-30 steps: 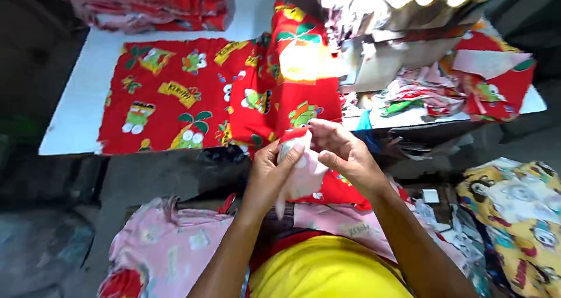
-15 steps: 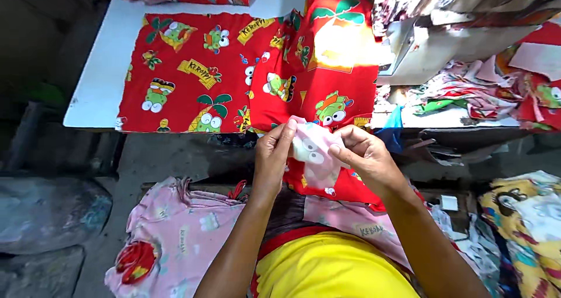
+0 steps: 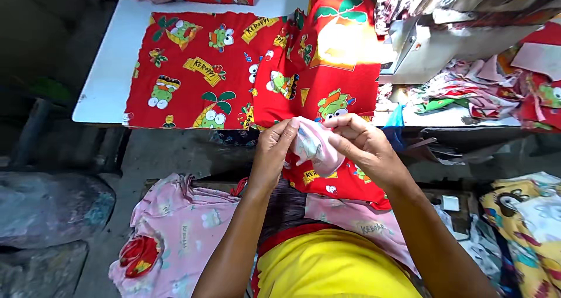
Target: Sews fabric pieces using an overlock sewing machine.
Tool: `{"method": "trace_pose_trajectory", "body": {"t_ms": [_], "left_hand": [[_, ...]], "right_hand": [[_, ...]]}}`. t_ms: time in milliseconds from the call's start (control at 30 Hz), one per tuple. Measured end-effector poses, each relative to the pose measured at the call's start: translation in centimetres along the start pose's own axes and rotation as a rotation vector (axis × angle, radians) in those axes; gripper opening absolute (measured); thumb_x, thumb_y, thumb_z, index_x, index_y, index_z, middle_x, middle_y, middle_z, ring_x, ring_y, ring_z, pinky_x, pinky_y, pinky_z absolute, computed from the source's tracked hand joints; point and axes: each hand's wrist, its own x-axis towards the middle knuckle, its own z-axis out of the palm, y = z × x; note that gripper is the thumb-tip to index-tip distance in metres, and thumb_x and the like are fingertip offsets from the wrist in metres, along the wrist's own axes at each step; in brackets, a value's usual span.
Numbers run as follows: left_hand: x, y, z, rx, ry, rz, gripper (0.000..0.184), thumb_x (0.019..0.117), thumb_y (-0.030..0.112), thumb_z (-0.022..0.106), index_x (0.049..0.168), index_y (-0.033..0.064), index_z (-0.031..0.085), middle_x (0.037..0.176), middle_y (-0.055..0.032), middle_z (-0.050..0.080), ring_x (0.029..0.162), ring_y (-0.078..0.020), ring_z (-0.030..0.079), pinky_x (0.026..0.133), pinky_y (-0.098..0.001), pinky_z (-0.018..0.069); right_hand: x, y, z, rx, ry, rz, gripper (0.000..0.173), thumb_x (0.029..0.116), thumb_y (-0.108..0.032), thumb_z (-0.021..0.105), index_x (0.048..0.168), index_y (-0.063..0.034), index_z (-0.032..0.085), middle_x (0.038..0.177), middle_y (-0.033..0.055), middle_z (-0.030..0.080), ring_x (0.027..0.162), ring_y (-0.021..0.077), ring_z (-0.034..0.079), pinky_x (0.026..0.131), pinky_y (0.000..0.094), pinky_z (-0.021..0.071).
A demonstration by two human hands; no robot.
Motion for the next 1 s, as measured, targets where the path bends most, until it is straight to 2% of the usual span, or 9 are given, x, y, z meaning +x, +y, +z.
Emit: {"method": "trace_pose_trajectory", "body": {"t_ms": [100, 233, 400, 533, 633, 700, 833, 900, 1000], "left_hand": [[0.1, 0.3, 0.1, -0.025, -0.046, 0.023, 0.031, 0.1104, 0.03, 0.046, 0.103, 0.013, 0.07, 0.084, 0.003, 0.068, 0.07, -0.0027, 0.064, 0.064, -0.0189, 0.055], [0.1, 0.1, -0.1, -0.042, -0.011, 0.036, 0.022, 0.1086, 0.025, 0.051, 0.102, 0.0139, 0.069, 0.082, 0.0044, 0.066, 0.067, -0.0011, 0.062, 0.062, -0.0165, 0.0536], [0.0, -0.2, 0.2, -0.098, 0.034, 0.035, 0.016, 0.1068, 0.018, 0.055, 0.11, 0.0133, 0.069, 0.09, 0.0036, 0.068, 0.073, -0.0019, 0.064, 0.067, -0.0171, 0.0553], [0.0, -0.3, 0.6, -0.028, 0.111, 0.083, 0.019, 0.1082, 0.019, 0.052, 0.116, 0.0131, 0.068, 0.096, 0.0039, 0.069, 0.079, -0.0025, 0.065, 0.071, -0.0188, 0.056], [0.5, 1.2, 0.3, 0.339, 0.116, 0.324, 0.02, 0.1064, 0.017, 0.056, 0.114, 0.0091, 0.072, 0.099, 0.0039, 0.07, 0.079, 0.0009, 0.064, 0.068, -0.0152, 0.0536], [2.1, 3.5, 0.0, 0.555, 0.013, 0.559, 0.02, 0.1038, 0.018, 0.061, 0.11, 0.0063, 0.076, 0.096, 0.002, 0.068, 0.083, 0.0013, 0.061, 0.073, -0.0145, 0.0502], [8.6, 8.0, 1.6, 0.853, -0.227, 0.888, 0.018, 0.1001, 0.019, 0.065, 0.099, 0.0049, 0.077, 0.091, -0.0075, 0.073, 0.081, -0.0093, 0.066, 0.073, -0.0222, 0.0504], [13.2, 8.2, 3.1, 0.854, -0.268, 0.976, 0.017, 0.0954, 0.017, 0.069, 0.093, 0.0018, 0.077, 0.085, -0.0133, 0.073, 0.078, -0.0168, 0.066, 0.073, -0.0275, 0.048], [18.5, 7.4, 4.4, 0.694, -0.395, 0.919, 0.011, 0.0933, 0.011, 0.071, 0.094, 0.0011, 0.075, 0.095, -0.0099, 0.072, 0.094, -0.0095, 0.066, 0.087, -0.0214, 0.0492]], "right_hand": [[0.1, 0.0, 0.2, 0.032, -0.034, 0.02, 0.039, 0.0952, -0.007, 0.069, 0.133, -0.0051, 0.061, 0.099, 0.0039, 0.073, 0.079, 0.0095, 0.07, 0.067, 0.0226, 0.0599], [0.0, -0.4, 0.1, -0.107, 0.088, -0.002, 0.02, 0.0975, -0.013, 0.069, 0.117, -0.0078, 0.07, 0.093, 0.0002, 0.073, 0.073, 0.0055, 0.068, 0.06, 0.019, 0.0561], [0.0, -0.1, 0.2, -0.163, 0.151, -0.04, 0.011, 0.0983, -0.017, 0.068, 0.102, -0.0072, 0.069, 0.088, 0.0001, 0.065, 0.068, 0.0054, 0.061, 0.056, 0.0181, 0.0507], [-0.4, 0.4, 0.8, -0.136, 0.15, -0.022, 0.01, 0.1017, -0.015, 0.063, 0.108, -0.0076, 0.066, 0.085, -0.0004, 0.068, 0.07, 0.0051, 0.064, 0.06, 0.0194, 0.054], [-1.4, 0.8, 1.3, -0.149, 0.119, -0.053, 0.019, 0.1051, -0.014, 0.055, 0.117, -0.0049, 0.066, 0.093, -0.0005, 0.071, 0.078, 0.0025, 0.066, 0.071, 0.0201, 0.0569], [-2.1, 0.8, 1.6, -0.124, 0.132, -0.123, 0.025, 0.1065, -0.014, 0.053, 0.12, 0.0013, 0.067, 0.097, 0.0021, 0.072, 0.081, 0.0002, 0.066, 0.074, 0.0178, 0.0563], [-1.1, 1.6, 1.2, -0.155, 0.435, -0.233, 0.018, 0.1004, -0.012, 0.063, 0.103, 0.0045, 0.07, 0.088, 0.0034, 0.071, 0.075, -0.0006, 0.065, 0.07, 0.0153, 0.0564], [0.6, 2.6, 0.0, -0.248, 0.625, -0.215, 0.015, 0.0963, -0.018, 0.068, 0.096, -0.0032, 0.074, 0.09, 0.0003, 0.07, 0.086, 0.0015, 0.065, 0.081, 0.0178, 0.0546], [2.6, 3.5, -1.8, -0.262, 0.721, -0.186, 0.01, 0.0923, -0.021, 0.074, 0.094, -0.0104, 0.075, 0.109, 0.001, 0.064, 0.107, 0.0063, 0.059, 0.091, 0.0189, 0.0513]]}}
